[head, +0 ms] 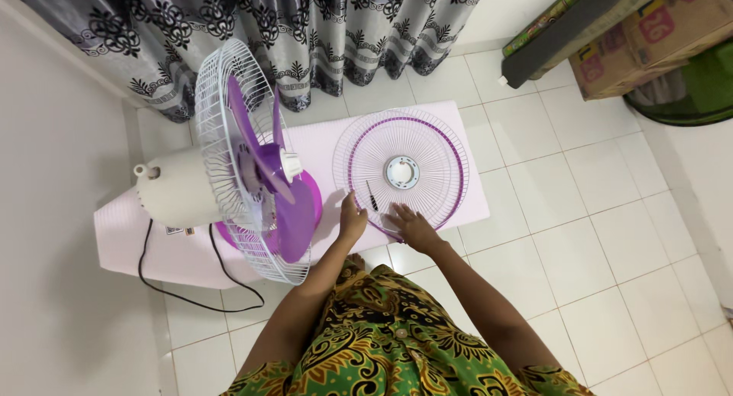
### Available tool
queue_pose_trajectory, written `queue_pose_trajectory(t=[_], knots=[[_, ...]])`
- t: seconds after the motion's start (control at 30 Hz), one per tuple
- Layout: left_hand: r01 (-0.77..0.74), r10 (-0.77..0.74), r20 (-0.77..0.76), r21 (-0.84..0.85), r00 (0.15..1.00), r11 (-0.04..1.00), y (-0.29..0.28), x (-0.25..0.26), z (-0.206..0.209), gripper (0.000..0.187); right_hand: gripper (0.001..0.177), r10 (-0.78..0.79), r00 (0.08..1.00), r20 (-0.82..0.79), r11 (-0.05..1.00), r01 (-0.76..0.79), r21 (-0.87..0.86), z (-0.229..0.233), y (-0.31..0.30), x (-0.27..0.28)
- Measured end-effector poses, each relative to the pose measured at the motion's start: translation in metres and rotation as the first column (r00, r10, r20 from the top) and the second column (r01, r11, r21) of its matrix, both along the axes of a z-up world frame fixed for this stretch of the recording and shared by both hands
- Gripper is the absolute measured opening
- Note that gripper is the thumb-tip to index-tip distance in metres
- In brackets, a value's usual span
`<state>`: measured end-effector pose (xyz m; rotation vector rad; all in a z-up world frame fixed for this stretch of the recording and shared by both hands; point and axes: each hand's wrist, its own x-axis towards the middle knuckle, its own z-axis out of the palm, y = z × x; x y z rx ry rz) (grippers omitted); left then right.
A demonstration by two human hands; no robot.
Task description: The person assembles a small electric fan by hand. They attach the front grille to the motor housing, insert the purple fan blade, secure it with a white plastic nut, and then place the rear grille over the assembly.
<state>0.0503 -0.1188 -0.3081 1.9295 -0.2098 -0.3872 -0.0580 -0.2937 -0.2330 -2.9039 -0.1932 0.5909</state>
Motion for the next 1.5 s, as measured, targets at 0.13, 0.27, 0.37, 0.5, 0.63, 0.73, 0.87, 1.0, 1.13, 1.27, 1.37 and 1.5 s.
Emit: queue_pose_trajectory(t=[0.13, 0.27, 0.37, 0.5, 0.63, 0.73, 0.87, 1.0, 1.13, 1.27, 1.37, 1.5], knots=[[-0.141, 0.137, -0.046, -0.083, 0.990, 0.987, 0.003, 0.002, -0.003, 0.069, 0.062, -0.005, 0.998, 0.056, 1.000, 0.005, 0.015, 0.009, -0.003, -0.004], [-0.177, 0.176, 0.021, 0.081, 0.984, 0.981, 0.004, 0.001, -0.011, 0.050, 0.049, -0.070, 0.982, 0.174, 0.982, 0.037, 0.186, 0.029, -0.011, -0.003], [-0.116, 0.123, -0.019, 0.227, 0.992, 0.967, -0.001, 0.002, -0.017, 0.050, 0.045, -0.154, 0.957, 0.247, 0.941, 0.066, 0.332, 0.051, -0.013, -0.002], [-0.064, 0.062, 0.015, 0.347, 0.998, 0.936, -0.017, 0.009, -0.022, 0.062, 0.049, -0.346, 0.925, 0.159, 0.856, 0.241, 0.457, 0.092, -0.014, 0.004], [-0.085, 0.150, -0.132, 0.404, 0.980, 0.911, -0.026, 0.017, -0.026, 0.050, 0.049, -0.408, 0.900, 0.152, 0.741, 0.230, 0.631, 0.132, -0.022, 0.007], [-0.085, 0.167, -0.171, 0.407, 0.971, 0.909, -0.027, 0.023, -0.022, 0.053, 0.050, -0.442, 0.863, 0.246, 0.753, 0.208, 0.624, 0.154, -0.031, 0.004], [-0.091, 0.115, -0.269, 0.101, 0.956, 0.991, -0.023, 0.021, 0.004, 0.029, 0.052, -0.455, 0.771, 0.445, 0.819, 0.165, 0.550, 0.163, -0.045, 0.001], [-0.090, 0.055, -0.221, -0.151, 0.974, 0.984, -0.026, 0.018, 0.075, 0.018, 0.054, -0.442, 0.672, 0.594, 0.868, 0.151, 0.474, 0.157, -0.055, 0.002], [-0.044, 0.033, -0.076, -0.148, 0.997, 0.988, -0.013, 0.012, 0.178, 0.018, 0.050, -0.538, 0.592, 0.600, 0.826, 0.229, 0.515, 0.150, -0.058, 0.003], [-0.033, 0.056, 0.106, -0.211, 0.993, 0.977, 0.009, 0.001, 0.275, 0.024, 0.052, -0.607, 0.528, 0.595, 0.771, 0.206, 0.603, 0.149, -0.053, 0.005], [-0.012, 0.093, 0.287, -0.272, 0.953, 0.962, 0.025, -0.011, 0.329, 0.026, 0.053, -0.579, 0.492, 0.650, 0.790, 0.140, 0.597, 0.146, -0.050, 0.007], [-0.019, 0.138, 0.510, -0.233, 0.849, 0.972, 0.044, -0.025, 0.377, 0.025, 0.048, -0.558, 0.519, 0.647, 0.810, 0.171, 0.561, 0.126, -0.042, 0.008]])
